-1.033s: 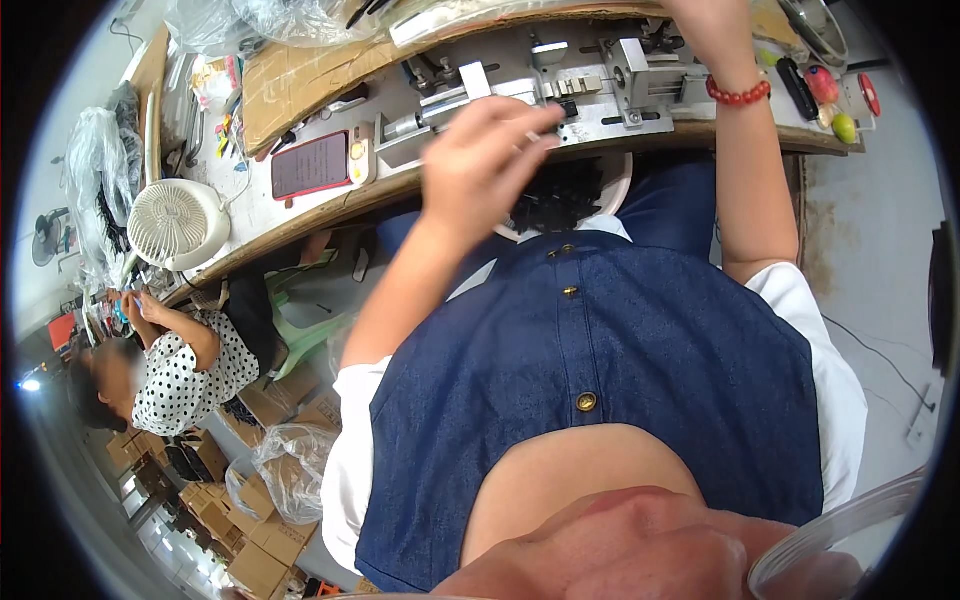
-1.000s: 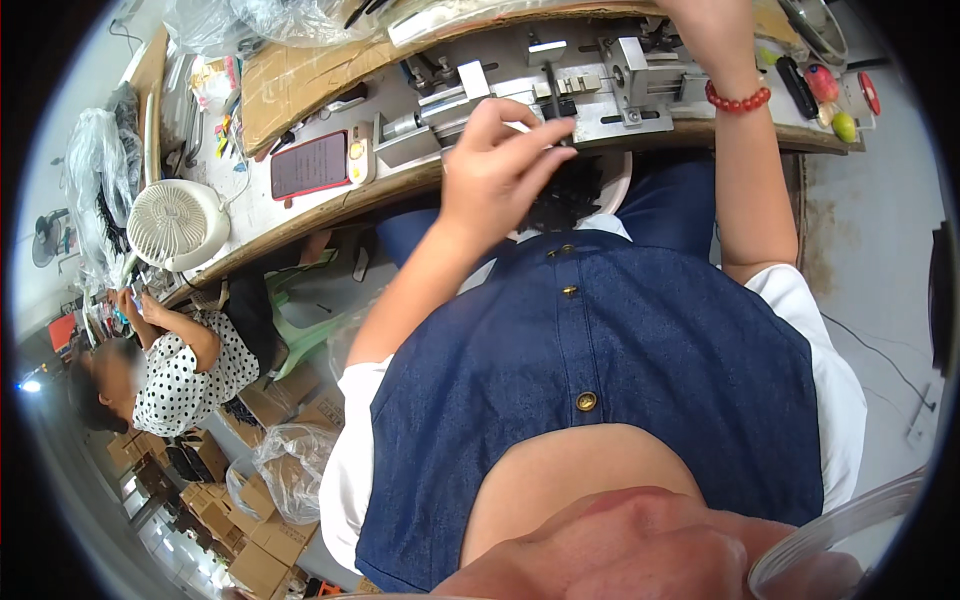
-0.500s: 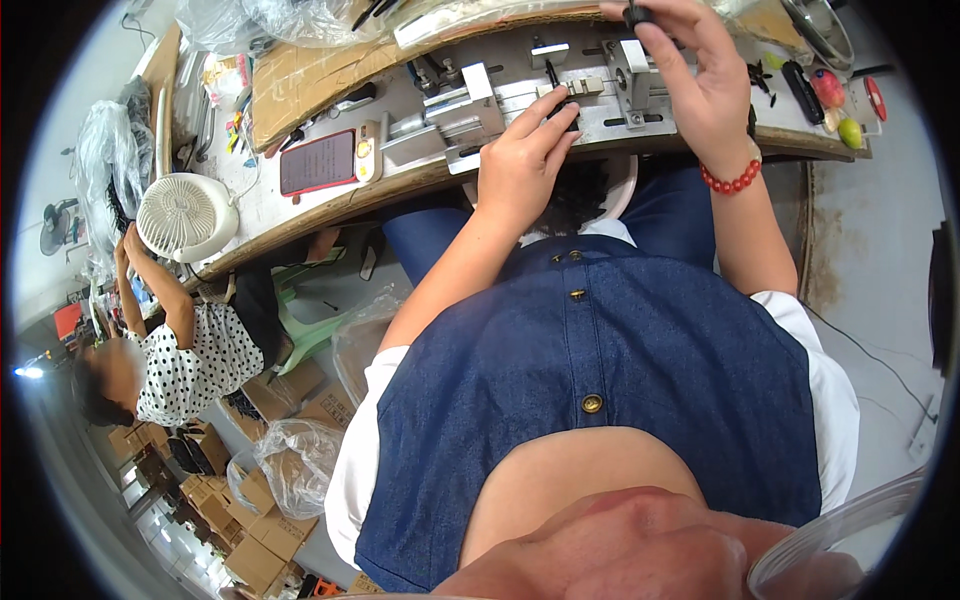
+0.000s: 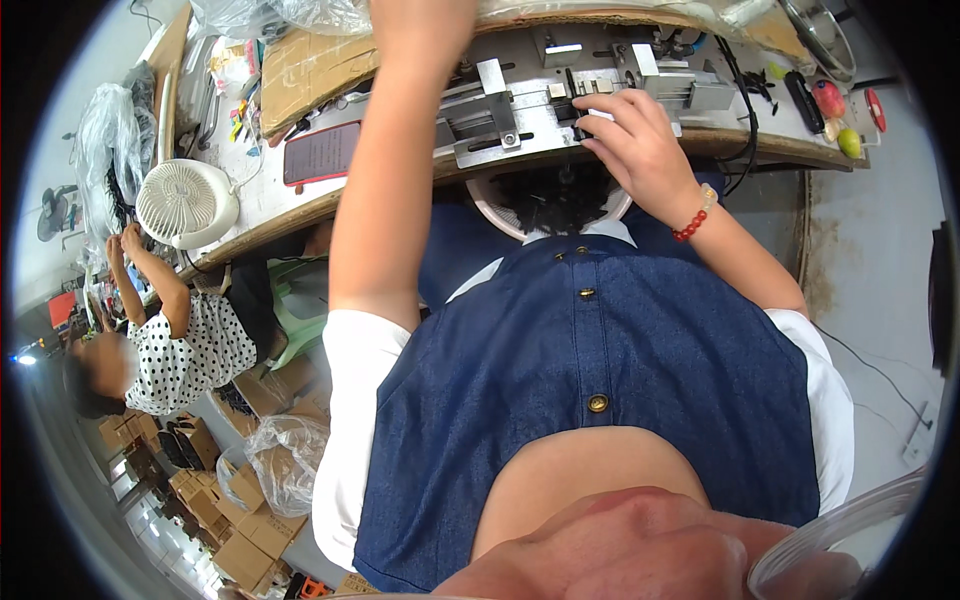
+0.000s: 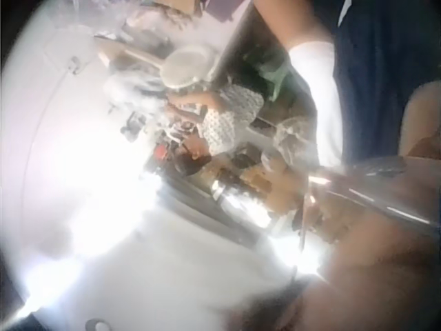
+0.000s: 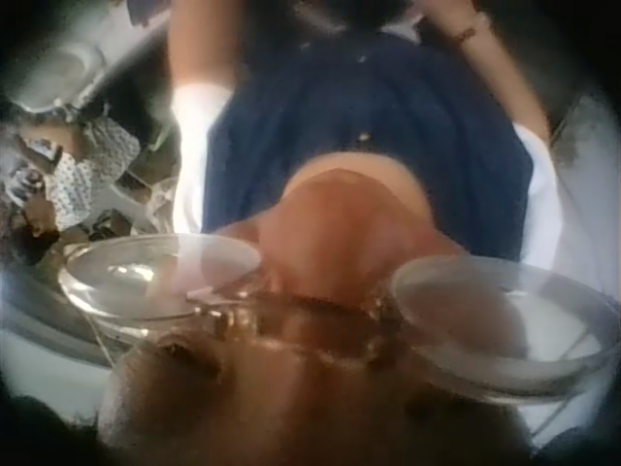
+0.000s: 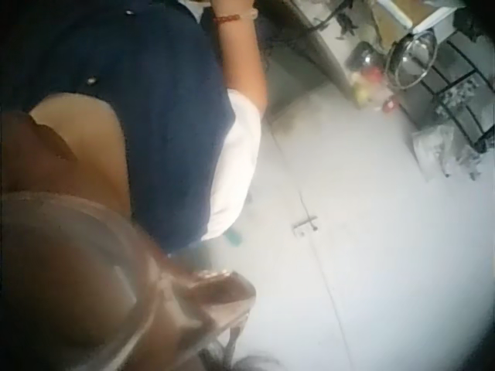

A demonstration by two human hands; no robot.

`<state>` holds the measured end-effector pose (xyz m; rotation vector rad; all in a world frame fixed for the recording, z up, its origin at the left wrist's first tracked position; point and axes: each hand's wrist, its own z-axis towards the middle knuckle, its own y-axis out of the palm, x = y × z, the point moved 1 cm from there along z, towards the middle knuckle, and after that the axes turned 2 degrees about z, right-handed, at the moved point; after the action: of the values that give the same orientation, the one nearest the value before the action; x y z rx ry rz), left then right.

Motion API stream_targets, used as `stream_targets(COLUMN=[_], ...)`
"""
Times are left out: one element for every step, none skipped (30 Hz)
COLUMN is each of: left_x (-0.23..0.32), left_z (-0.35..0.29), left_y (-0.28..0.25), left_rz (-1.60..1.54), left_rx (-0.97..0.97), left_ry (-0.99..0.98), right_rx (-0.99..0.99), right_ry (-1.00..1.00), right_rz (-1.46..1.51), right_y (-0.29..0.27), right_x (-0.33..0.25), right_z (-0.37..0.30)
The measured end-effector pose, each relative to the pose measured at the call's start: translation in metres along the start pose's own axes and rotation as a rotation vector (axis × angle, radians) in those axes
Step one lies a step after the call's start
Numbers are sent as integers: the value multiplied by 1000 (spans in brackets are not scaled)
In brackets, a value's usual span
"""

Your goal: The person repeatedly picks up small black plastic components from a pile and places them into a metal jig on a workbench. They use a small tool to adjust or secure the components within the jig before removing them and repeating the process.

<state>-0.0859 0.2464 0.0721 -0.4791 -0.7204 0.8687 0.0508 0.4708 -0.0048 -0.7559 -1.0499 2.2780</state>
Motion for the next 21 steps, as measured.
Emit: stream_targets(left_x=[-17, -19, -20, -18, -16, -15, -14, -13, -13, -12, -12, -11, -11, -10, -13, -6, 6, 16, 21, 23, 28], left_z=[12, 22, 27, 34, 38, 38, 38, 38, 37, 36, 34, 30, 23, 19, 11, 5, -7, -21, -36, -55, -73], left_y=[8, 12, 16, 16, 17, 18, 19, 19, 18, 16, 12, 5, -7, -6, 1, -2, -12, -20, -23, -24, -23], left_rz=[83, 156, 173, 193, 216, 209, 203, 196, 173, 149, 126, 3, -114, -253, -507, -599, -683, -763, -773, -776, -699], left_rx=[-21, -49, -92, -136, -179, -181, -182, -182, -180, -177, -173, -151, -127, -115, -92, -62, -28, 8, -17, -41, -72], left_ry=[-37, -61, -91, -121, -152, -131, -110, -91, -98, -103, -111, -150, -190, -213, -256, -292, -337, -384, -333, -287, -149], right_rx=[-15, -25, -27, -27, -28, -27, -25, -25, -29, -33, -37, -43, -48, -50, -11, 32, 72, 128, 213, 267, 320], right_ry=[-9, -4, -3, -1, -1, -8, -17, -26, -29, -32, -38, -43, -53, -41, -44, -50, -63, -34, -104, -90, -73], right_rz=[-29, -66, -99, -130, -158, -176, -192, -209, -209, -212, -212, -170, -122, -94, -91, -79, -57, -93, -115, -129, -152], right_y=[7, 10, 12, 14, 14, 15, 15, 15, 15, 15, 14, 13, 11, 8, 3, -4, -12, -23, -31, -42, -52], right_x=[1, 4, 6, 8, 9, 9, 9, 9, 9, 9, 9, 9, 7, 9, 15, 25, 35, 47, 72, 86, 97], right_z=[0, -1, 0, 0, 0, 0, 0, 0, 0, 0, 1, 3, 8, 9, 12, 19, 28, 39, 52, 74, 93])
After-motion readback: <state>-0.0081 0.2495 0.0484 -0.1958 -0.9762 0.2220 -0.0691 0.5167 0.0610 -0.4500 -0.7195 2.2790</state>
